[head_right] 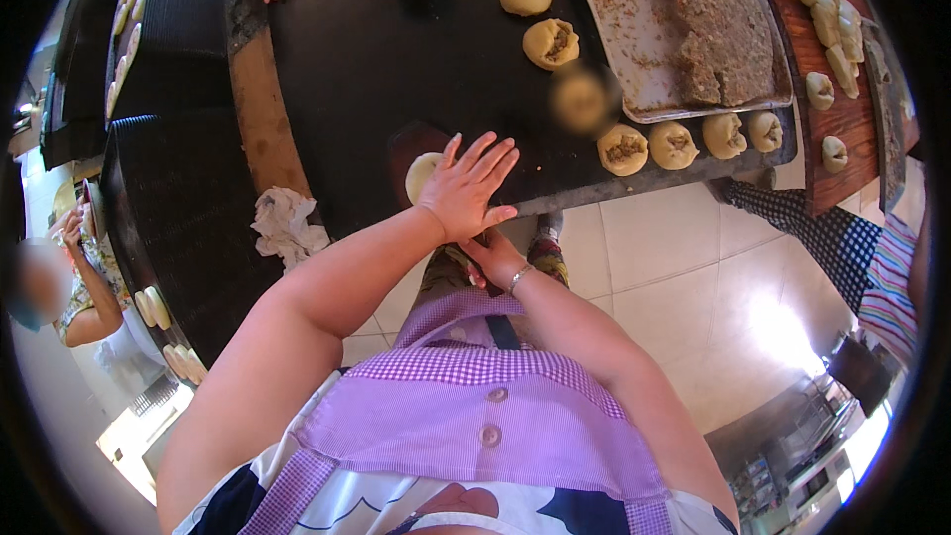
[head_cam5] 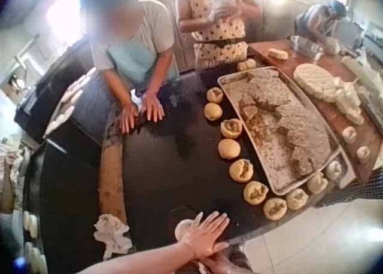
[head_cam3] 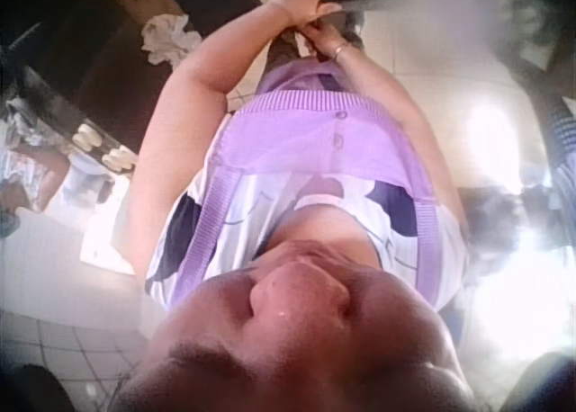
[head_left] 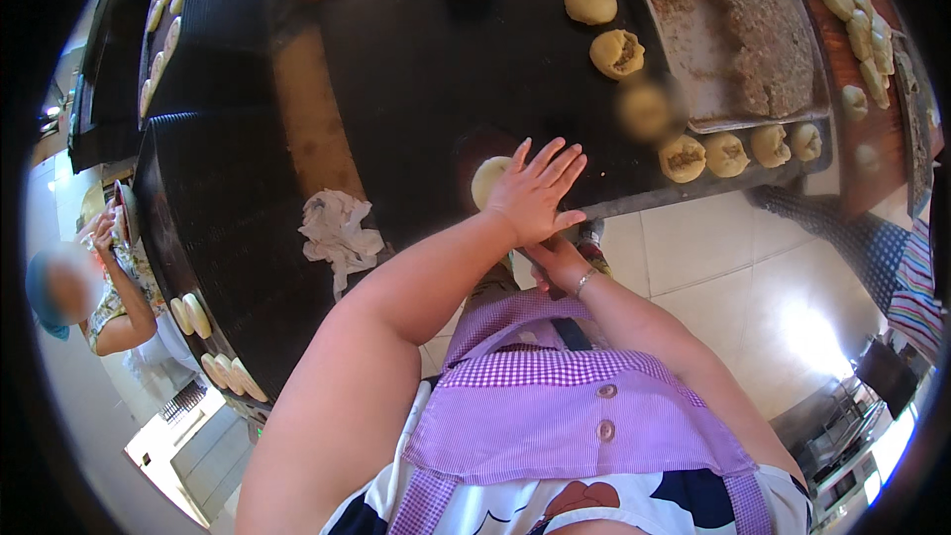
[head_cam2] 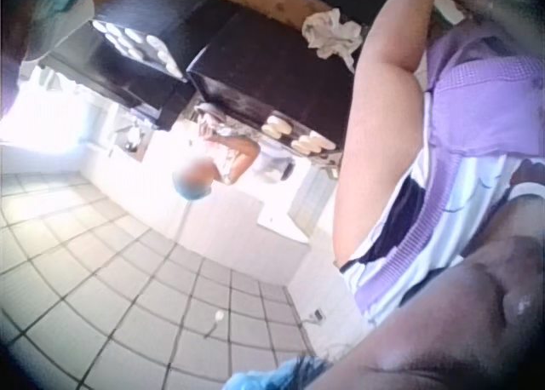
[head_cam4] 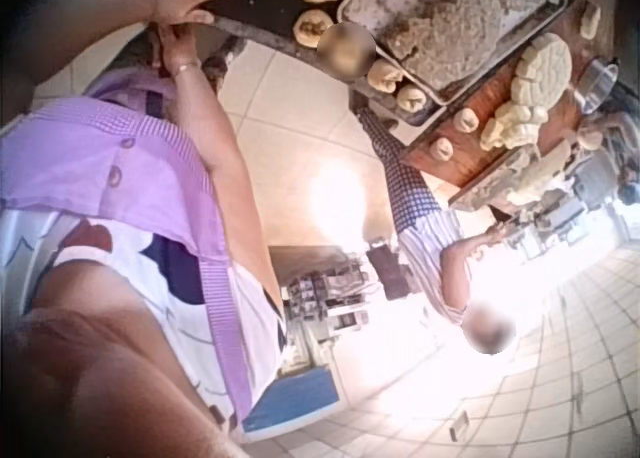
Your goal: The person prepares pastries by pressing filled dough into a wooden mold, flattening it by hand, and tapping the mold against a table to release the shaped cakes onto a tray. They also move trays of finished items to a cooling rack.
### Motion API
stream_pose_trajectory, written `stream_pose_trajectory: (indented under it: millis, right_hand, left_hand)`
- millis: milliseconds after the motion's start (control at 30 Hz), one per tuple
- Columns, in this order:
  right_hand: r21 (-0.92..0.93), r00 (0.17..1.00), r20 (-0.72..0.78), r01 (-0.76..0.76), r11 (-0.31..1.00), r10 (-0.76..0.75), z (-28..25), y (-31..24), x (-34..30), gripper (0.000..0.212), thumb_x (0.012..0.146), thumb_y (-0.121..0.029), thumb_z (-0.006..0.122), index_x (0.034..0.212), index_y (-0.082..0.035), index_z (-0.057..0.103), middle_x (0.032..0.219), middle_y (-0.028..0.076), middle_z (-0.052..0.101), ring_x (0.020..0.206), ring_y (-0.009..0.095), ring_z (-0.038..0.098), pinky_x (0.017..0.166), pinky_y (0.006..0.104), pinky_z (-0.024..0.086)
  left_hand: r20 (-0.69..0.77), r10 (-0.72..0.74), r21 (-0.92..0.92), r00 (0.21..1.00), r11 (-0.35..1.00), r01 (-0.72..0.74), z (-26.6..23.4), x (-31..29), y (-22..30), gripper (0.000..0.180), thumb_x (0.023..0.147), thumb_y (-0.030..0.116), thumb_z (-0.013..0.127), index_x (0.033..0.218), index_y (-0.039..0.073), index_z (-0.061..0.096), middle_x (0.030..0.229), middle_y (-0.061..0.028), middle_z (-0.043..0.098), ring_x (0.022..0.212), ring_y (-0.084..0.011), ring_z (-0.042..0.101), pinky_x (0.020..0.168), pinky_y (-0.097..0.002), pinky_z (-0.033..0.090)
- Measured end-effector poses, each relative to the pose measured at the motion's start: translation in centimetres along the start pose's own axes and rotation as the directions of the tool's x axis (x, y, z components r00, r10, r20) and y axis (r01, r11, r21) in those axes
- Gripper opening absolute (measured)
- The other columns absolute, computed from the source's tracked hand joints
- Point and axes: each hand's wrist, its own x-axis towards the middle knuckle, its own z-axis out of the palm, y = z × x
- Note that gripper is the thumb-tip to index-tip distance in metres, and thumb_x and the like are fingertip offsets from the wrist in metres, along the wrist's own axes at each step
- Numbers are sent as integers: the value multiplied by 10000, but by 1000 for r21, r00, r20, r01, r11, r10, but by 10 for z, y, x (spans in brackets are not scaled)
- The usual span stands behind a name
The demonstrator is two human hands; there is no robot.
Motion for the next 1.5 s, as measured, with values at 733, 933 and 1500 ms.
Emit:
stream_pose_trajectory:
  millis: [733, 933, 1500]
  right_hand:
    - [-96, 988, -132, -86, 992, 73, 13, 0, -1, 453, 954, -419, 613, 1040, -4, 455, 601, 68, 541, 412, 165, 495, 405, 317, 426]
    - [-114, 990, -99, -114, 987, 103, 7, 2, 2, 366, 987, -414, 546, 1104, -68, 517, 611, 68, 543, 479, 178, 524, 473, 337, 461]
    - [-967, 824, -216, -255, -2, -523, 66, -149, -98, 408, 932, -299, 586, 1170, -33, 389, 865, 235, 675, 800, 438, 652, 695, 514, 525]
  left_hand:
    - [-45, 26, 146, 999, 989, -20, -9, -18, -18, 749, 904, 508, 532, 1476, 54, 364, 1574, -95, 285, 1459, -273, 239, 1179, -489, 184]
    - [52, 88, 60, 995, 994, -91, -5, -52, -14, 806, 910, 568, 469, 1507, 52, 306, 1605, -100, 218, 1485, -268, 190, 1197, -470, 138]
    - [187, -864, -976, 467, -217, -10, -1, -161, -24, 679, 1027, 475, 356, 1476, -35, 322, 1548, -175, 330, 1446, -292, 291, 1184, -425, 196]
